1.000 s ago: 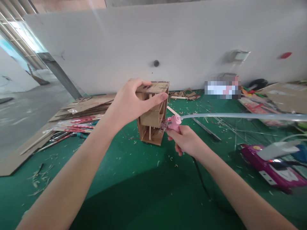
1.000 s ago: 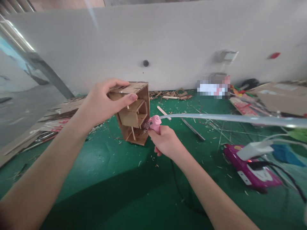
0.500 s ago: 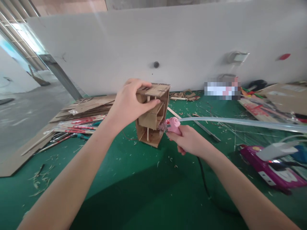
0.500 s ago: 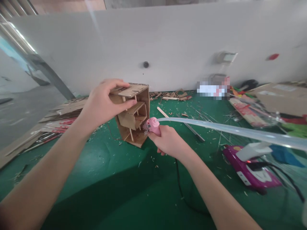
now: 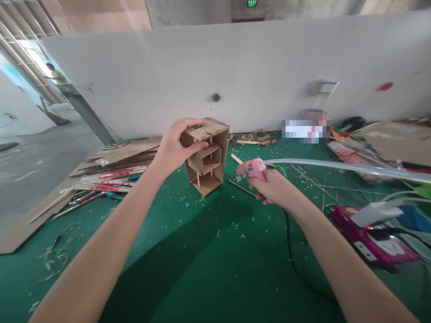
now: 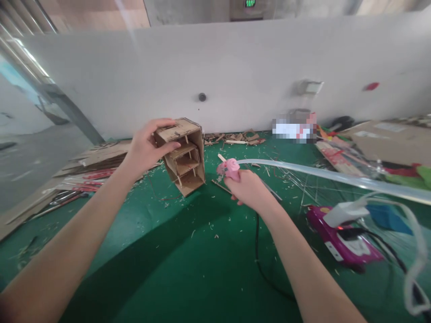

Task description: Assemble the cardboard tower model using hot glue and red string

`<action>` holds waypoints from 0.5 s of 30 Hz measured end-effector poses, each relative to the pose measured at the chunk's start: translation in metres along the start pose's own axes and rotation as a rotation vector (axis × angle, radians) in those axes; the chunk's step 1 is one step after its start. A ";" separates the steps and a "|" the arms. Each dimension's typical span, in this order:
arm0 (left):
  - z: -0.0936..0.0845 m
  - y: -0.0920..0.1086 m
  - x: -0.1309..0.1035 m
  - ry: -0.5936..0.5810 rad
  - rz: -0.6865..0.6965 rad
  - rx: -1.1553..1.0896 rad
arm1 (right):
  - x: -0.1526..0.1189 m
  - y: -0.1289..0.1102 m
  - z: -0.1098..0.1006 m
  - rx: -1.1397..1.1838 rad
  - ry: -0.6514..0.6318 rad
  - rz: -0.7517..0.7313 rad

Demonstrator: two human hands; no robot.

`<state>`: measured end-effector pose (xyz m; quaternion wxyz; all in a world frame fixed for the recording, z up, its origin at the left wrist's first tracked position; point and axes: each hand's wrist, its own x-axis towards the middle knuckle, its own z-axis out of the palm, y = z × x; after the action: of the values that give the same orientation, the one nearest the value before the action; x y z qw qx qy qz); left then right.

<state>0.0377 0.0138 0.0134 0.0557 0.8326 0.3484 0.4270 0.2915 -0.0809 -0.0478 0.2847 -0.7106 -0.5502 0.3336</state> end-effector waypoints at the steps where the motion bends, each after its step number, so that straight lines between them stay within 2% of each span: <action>1: 0.000 -0.003 0.000 -0.006 0.012 -0.017 | 0.003 0.002 0.000 0.018 0.040 0.024; 4: -0.004 -0.006 -0.001 -0.040 0.020 -0.058 | 0.008 0.004 0.006 0.123 0.117 0.022; 9: -0.009 0.009 -0.024 -0.026 -0.075 -0.049 | 0.010 0.003 0.029 0.407 0.143 -0.069; 12: -0.005 0.013 -0.041 -0.050 -0.122 -0.030 | 0.013 0.005 0.043 0.525 0.132 -0.114; 15: 0.002 0.007 -0.046 -0.099 -0.142 -0.112 | 0.016 0.009 0.052 0.585 0.120 -0.124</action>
<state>0.0246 -0.0196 -0.0161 0.1494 0.8213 0.3790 0.3993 0.2585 -0.0652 -0.0890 0.5293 -0.5820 -0.4551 0.4173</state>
